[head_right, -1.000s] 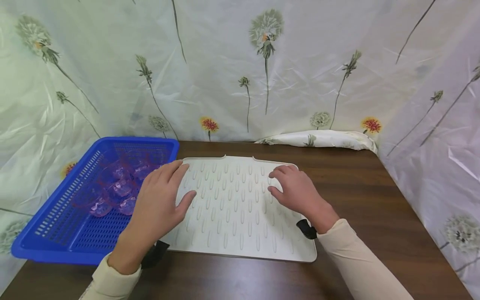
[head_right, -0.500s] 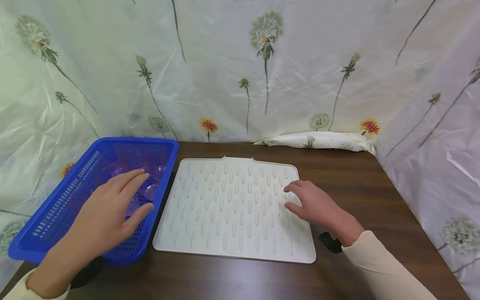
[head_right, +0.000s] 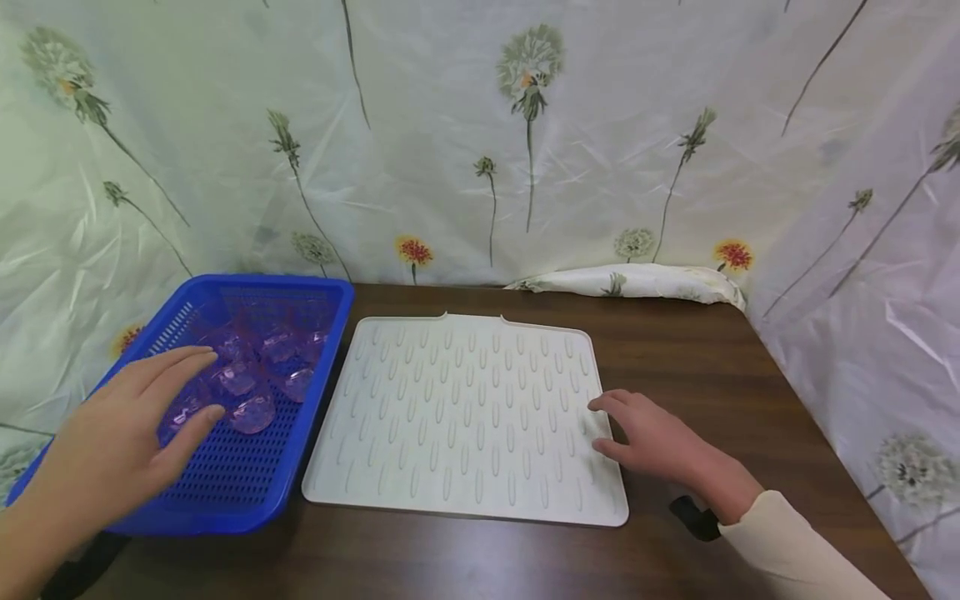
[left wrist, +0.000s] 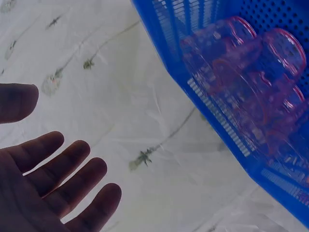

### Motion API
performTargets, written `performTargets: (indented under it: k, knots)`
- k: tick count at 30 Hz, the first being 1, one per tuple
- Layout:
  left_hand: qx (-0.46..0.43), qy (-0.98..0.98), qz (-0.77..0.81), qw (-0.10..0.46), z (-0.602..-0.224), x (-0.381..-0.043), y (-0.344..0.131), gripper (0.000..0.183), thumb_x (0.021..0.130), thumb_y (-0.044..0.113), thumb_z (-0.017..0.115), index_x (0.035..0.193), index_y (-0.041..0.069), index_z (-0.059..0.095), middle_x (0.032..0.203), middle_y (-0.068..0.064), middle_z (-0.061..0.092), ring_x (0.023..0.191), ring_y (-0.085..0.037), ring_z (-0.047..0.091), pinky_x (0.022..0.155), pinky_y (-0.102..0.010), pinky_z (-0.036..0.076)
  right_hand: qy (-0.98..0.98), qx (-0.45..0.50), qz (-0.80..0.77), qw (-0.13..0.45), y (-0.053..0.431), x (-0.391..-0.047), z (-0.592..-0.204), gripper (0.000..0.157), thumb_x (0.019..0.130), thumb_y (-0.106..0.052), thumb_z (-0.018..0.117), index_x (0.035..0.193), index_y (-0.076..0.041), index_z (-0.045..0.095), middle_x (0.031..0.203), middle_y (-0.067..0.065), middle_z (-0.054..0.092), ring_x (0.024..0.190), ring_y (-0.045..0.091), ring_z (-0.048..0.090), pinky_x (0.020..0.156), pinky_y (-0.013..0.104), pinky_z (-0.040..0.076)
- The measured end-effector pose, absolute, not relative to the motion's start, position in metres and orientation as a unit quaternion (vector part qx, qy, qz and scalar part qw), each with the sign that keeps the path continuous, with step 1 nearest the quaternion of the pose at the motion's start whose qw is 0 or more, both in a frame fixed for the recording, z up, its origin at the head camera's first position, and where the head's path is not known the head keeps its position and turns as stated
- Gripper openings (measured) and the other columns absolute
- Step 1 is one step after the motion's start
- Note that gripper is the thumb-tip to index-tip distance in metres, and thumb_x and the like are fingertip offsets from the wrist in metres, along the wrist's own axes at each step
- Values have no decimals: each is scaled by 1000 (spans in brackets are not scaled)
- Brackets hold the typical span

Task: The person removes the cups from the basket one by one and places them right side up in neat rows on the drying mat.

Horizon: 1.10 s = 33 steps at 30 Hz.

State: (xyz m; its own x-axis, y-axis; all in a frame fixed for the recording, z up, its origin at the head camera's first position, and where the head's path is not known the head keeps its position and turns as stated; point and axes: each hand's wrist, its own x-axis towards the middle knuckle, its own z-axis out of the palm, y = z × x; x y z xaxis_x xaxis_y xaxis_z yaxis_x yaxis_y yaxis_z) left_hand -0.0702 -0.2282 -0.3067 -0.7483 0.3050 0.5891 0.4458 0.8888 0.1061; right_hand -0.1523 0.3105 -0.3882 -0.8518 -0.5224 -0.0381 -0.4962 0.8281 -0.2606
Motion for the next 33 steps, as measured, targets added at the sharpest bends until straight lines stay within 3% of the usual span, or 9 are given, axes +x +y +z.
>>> performTargets:
  k: [3, 7, 11, 14, 18, 21, 25, 29, 33]
  knots:
    - [-193, -923, -133, 304, -310, -69, -241, 51, 92, 39, 64, 130, 5, 62, 130, -16, 64, 119, -36, 58, 109, -40, 43, 953, -268, -125, 63, 315, -144, -396, 46, 88, -29, 75, 124, -4, 62, 132, 20, 60, 118, 39, 60, 91, 54, 51]
    - [-176, -922, -155, 308, -315, -69, -252, 50, 92, 36, 66, 131, 5, 61, 131, -17, 63, 121, -38, 57, 119, -22, 30, 953, -259, -125, 91, 323, -129, -409, 55, 87, -37, 75, 129, -5, 59, 142, 24, 52, 124, 43, 56, 92, 55, 50]
    - [-153, -926, -166, 304, -318, -69, -255, 53, 83, 23, 75, 132, 6, 61, 132, -18, 62, 120, -39, 57, 109, -40, 40, 954, -262, -104, 100, 328, -117, -421, 71, 85, -46, 74, 138, -3, 54, 151, 25, 42, 130, 44, 50, 93, 56, 49]
    - [-156, -924, -173, 304, -321, -72, -256, 53, 83, 21, 74, 131, 5, 61, 131, -18, 62, 120, -40, 57, 115, -31, 37, 956, -266, -90, 88, 329, -109, -426, 80, 85, -50, 72, 143, -1, 48, 155, 26, 37, 133, 44, 46, 93, 57, 48]
    - [-165, -922, -180, 300, -325, -76, -257, 52, 83, 21, 74, 130, 4, 61, 130, -19, 62, 120, -40, 56, 120, -13, 21, 957, -268, -87, 72, 331, -102, -430, 83, 86, -52, 70, 146, 0, 45, 157, 23, 34, 135, 43, 42, 92, 59, 48]
    - [-152, -928, -176, 292, -324, -76, -262, 52, 85, 21, 74, 131, 4, 60, 131, -21, 61, 120, -42, 55, 120, -31, 32, 956, -276, -83, 55, 329, -103, -433, 84, 86, -53, 70, 146, -1, 45, 158, 20, 35, 134, 41, 42, 89, 58, 49]
    - [-140, -931, -168, 291, -321, -77, -270, 52, 85, 21, 74, 132, 3, 59, 131, -23, 61, 119, -43, 56, 106, -52, 41, 955, -282, -80, 42, 325, -105, -437, 83, 86, -55, 69, 146, -3, 46, 159, 17, 34, 133, 38, 42, 87, 58, 48]
    - [-138, -930, -166, 298, -317, -81, -276, 50, 86, 21, 73, 131, 3, 60, 130, -24, 62, 120, -44, 55, 109, -51, 40, 956, -276, -82, 45, 324, -106, -440, 81, 87, -55, 68, 147, -5, 45, 160, 14, 32, 134, 37, 41, 88, 59, 48]
    - [-140, -938, -163, 272, -314, -92, -278, 48, 87, 19, 72, 130, 2, 59, 131, -25, 61, 124, -44, 53, 105, -57, 41, 959, -271, -73, 33, 333, -100, -441, 80, 87, -51, 70, 146, -4, 46, 161, 10, 30, 133, 36, 41, 85, 60, 48]
